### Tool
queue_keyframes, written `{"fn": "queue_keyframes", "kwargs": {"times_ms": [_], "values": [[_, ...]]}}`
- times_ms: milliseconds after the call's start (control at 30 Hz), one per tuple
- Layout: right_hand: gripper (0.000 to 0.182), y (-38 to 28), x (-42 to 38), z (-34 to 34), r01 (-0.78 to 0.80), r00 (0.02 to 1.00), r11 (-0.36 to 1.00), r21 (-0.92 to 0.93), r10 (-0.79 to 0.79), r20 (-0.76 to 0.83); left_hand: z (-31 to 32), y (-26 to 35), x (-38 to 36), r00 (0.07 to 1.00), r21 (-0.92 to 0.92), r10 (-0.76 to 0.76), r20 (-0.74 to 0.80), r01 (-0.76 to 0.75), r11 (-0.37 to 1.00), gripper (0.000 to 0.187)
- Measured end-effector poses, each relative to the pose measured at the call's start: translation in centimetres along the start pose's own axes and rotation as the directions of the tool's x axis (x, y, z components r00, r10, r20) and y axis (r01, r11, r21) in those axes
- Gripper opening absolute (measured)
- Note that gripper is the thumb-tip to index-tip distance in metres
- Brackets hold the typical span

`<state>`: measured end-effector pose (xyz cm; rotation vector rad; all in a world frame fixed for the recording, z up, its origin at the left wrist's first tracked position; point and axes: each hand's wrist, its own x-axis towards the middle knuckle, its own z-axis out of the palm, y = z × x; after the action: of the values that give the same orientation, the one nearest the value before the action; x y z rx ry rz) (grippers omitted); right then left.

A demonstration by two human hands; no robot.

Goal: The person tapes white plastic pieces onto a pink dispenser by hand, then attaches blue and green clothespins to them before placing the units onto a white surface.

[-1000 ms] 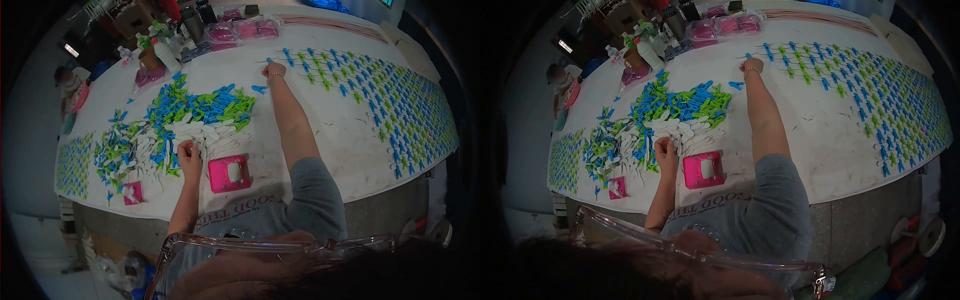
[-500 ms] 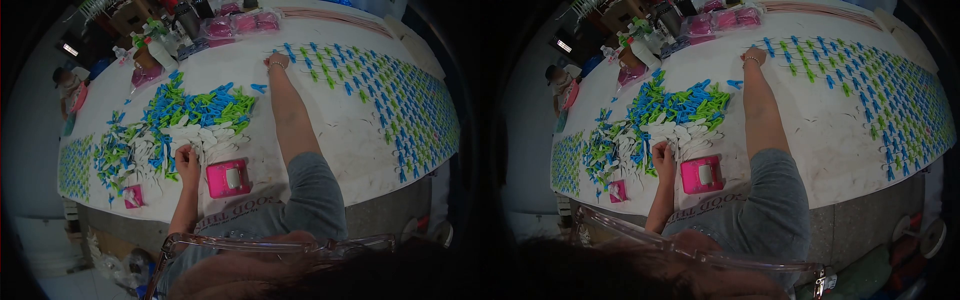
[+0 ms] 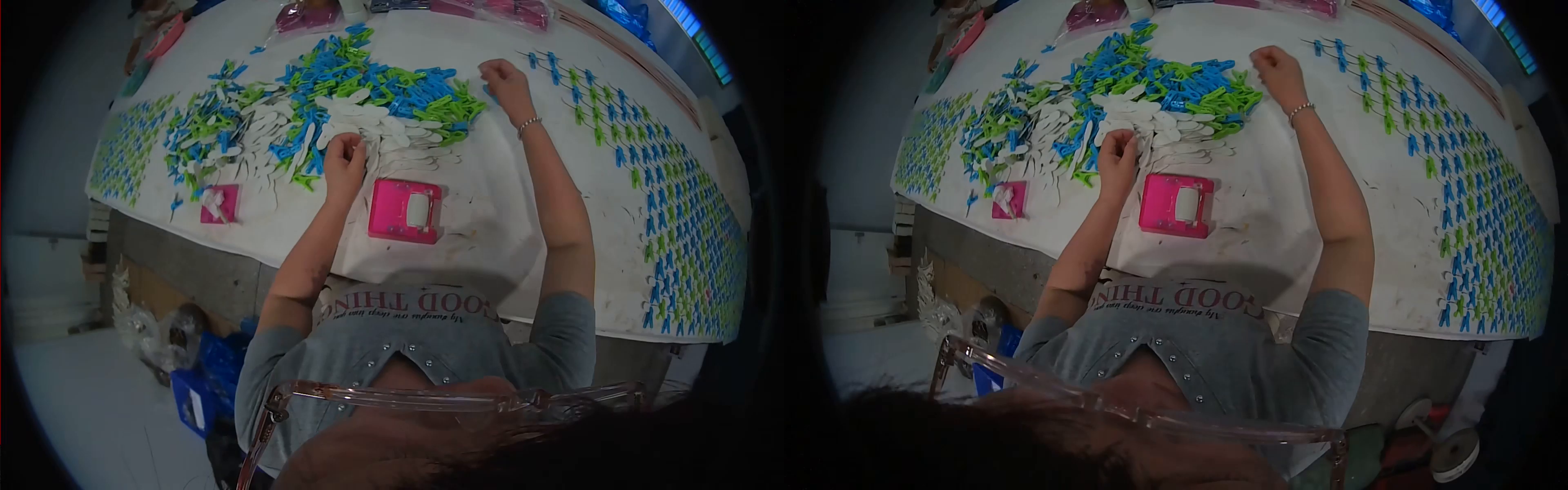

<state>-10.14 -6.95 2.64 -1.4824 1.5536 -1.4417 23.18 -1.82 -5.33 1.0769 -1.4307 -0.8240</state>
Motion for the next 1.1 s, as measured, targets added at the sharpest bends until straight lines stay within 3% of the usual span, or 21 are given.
{"fn": "queue_keyframes", "kwargs": {"times_ms": [33, 67, 133, 267, 333, 433, 533, 667, 867, 933, 967, 1033, 1067, 1100], "values": [[0.018, -0.7, -1.5, 1.0, 0.087, 0.983, 0.991, -0.103, -0.068, 0.172, 0.0, 0.1, 0.0, 1.000, -0.002, -0.002, -0.014, 0.002, 1.000, 0.012], [0.018, -1.6, -3.0, 1.9, 0.094, 0.981, 0.990, -0.106, -0.074, 0.182, 0.0, 0.3, -0.1, 1.000, -0.018, 0.000, -0.015, 0.000, 1.000, 0.012], [0.016, -3.2, -5.2, 3.6, 0.410, 0.874, 0.812, -0.416, -0.221, 0.432, -0.1, 0.5, -0.1, 1.000, -0.042, 0.004, -0.020, -0.005, 0.999, 0.012], [0.015, -3.5, -6.5, 6.4, 0.480, 0.854, 0.711, -0.514, -0.247, 0.458, -0.1, 0.6, -0.4, 0.993, -0.066, 0.077, -0.095, -0.084, 0.994, 0.011], [0.013, -4.1, -6.7, 7.5, 0.437, 0.867, 0.564, -0.701, -0.056, 0.495, -0.2, 0.7, -0.6, 0.984, -0.070, 0.117, -0.132, -0.127, 0.989, 0.011], [0.014, -3.9, -5.6, 8.2, 0.420, 0.851, 0.562, -0.713, 0.029, 0.524, -0.5, 1.2, -0.6, 0.976, -0.026, 0.168, -0.141, -0.174, 0.984, 0.011], [0.013, -2.9, -5.4, 8.1, 0.545, 0.811, 0.482, -0.686, -0.094, 0.578, -0.4, 1.0, -0.6, 0.976, 0.007, 0.175, -0.129, -0.175, 0.984, 0.011], [0.013, -4.1, -5.8, 7.1, 0.583, 0.803, 0.305, -0.753, -0.076, 0.590, -0.6, 0.5, -0.5, 0.977, -0.039, 0.170, -0.127, -0.176, 0.984, 0.012], [0.014, -5.9, -8.1, 2.4, 0.396, 0.897, 0.443, -0.804, 0.002, 0.443, -1.2, 1.6, 0.2, 0.950, -0.035, 0.244, -0.194, -0.255, 0.966, 0.015], [0.014, -6.5, -10.1, 1.4, 0.389, 0.912, 0.617, -0.684, -0.151, 0.383, -1.6, 4.1, 0.4, 0.953, 0.011, 0.300, -0.049, -0.300, 0.954, 0.020], [0.014, -7.2, -11.3, 1.4, 0.391, 0.910, 0.615, -0.685, -0.143, 0.390, -1.3, 5.4, 0.3, 0.955, 0.009, 0.291, -0.053, -0.291, 0.957, 0.020], [0.016, -9.0, -13.9, 2.1, 0.215, 0.950, 0.870, -0.444, -0.083, 0.300, 0.0, 7.9, -0.3, 0.949, -0.264, 0.115, 0.292, -0.035, 0.964, 0.025], [0.016, -9.2, -15.2, 2.6, 0.217, 0.947, 0.870, -0.443, -0.079, 0.310, 0.4, 8.8, -0.6, 0.953, -0.262, 0.106, 0.285, -0.029, 0.965, 0.025], [0.016, -9.3, -16.3, 3.1, 0.230, 0.950, 0.895, -0.382, -0.120, 0.290, 0.7, 9.5, -1.0, 0.918, -0.333, 0.092, 0.386, 0.045, 0.942, 0.026]]}}
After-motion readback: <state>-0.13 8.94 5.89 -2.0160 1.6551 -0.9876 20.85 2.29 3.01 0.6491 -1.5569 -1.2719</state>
